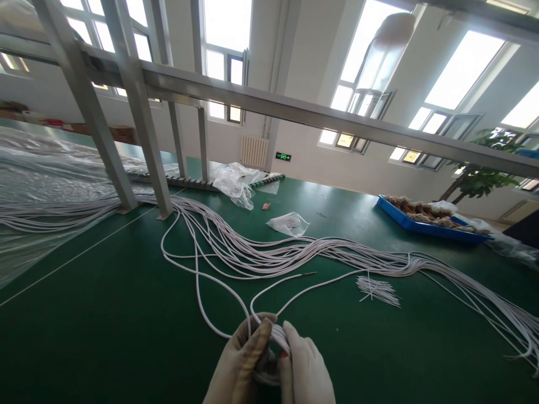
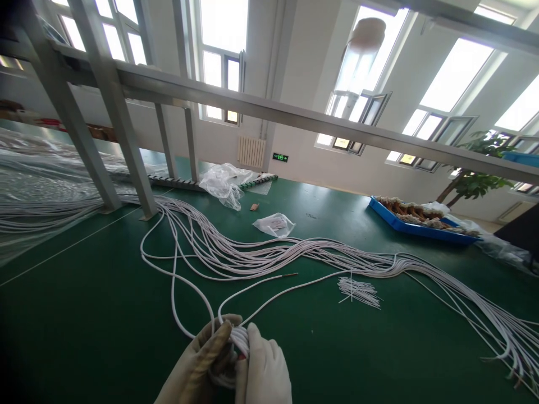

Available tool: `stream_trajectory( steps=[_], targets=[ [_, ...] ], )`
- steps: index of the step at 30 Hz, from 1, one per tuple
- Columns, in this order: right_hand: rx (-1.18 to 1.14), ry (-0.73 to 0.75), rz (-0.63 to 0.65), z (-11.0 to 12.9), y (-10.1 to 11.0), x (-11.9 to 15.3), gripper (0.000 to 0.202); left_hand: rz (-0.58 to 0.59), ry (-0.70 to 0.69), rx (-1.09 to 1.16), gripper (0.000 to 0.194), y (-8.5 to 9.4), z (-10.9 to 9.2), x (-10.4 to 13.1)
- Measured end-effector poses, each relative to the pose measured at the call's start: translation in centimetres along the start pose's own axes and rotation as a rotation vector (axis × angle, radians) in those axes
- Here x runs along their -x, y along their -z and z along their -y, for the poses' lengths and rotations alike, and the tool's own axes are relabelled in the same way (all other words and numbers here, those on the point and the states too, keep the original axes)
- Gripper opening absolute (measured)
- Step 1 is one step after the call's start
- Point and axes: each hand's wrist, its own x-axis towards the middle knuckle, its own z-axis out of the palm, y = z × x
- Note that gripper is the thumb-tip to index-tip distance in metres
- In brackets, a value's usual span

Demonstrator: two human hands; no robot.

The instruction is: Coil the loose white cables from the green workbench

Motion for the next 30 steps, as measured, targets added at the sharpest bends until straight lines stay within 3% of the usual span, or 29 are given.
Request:
stream_trajectory(
  steps=[9, 16, 20, 24, 27, 30],
  targets=[
    [-0.338, 0.064, 0.068, 0.5, 0.0, -0.6, 0.045, -0.026, -0.076, -0.128, 0.035, -0.1, -0.1, 0.2],
    [-0.018, 0.052, -0.020, 0.6, 0.0, -0.2, 0.046, -0.059, -0.078, -0.195, 0.051, 1.2, 0.4, -1.0],
    [0.130, 0.027, -0.058, 1.1, -0.7, -0.6, 0.052, -0.056, -0.091, -0.161, 0.058, 0.8, 0.5, -1.0],
    [0.281, 0.129, -0.054, 1.0, -0.9, -1.1, 0.059, -0.006, -0.072, -0.145, 0.064, 0.2, 0.4, -0.3],
    [0.300, 0.187, 0.029, 0.6, -0.3, -1.2, 0.057, 0.052, -0.049, -0.156, 0.059, -0.1, -0.2, 0.5],
    [0.120, 0.155, 0.081, 0.3, 0.3, -1.0, 0.046, 0.085, -0.043, -0.170, 0.043, -0.4, -1.0, 1.4]
  ],
)
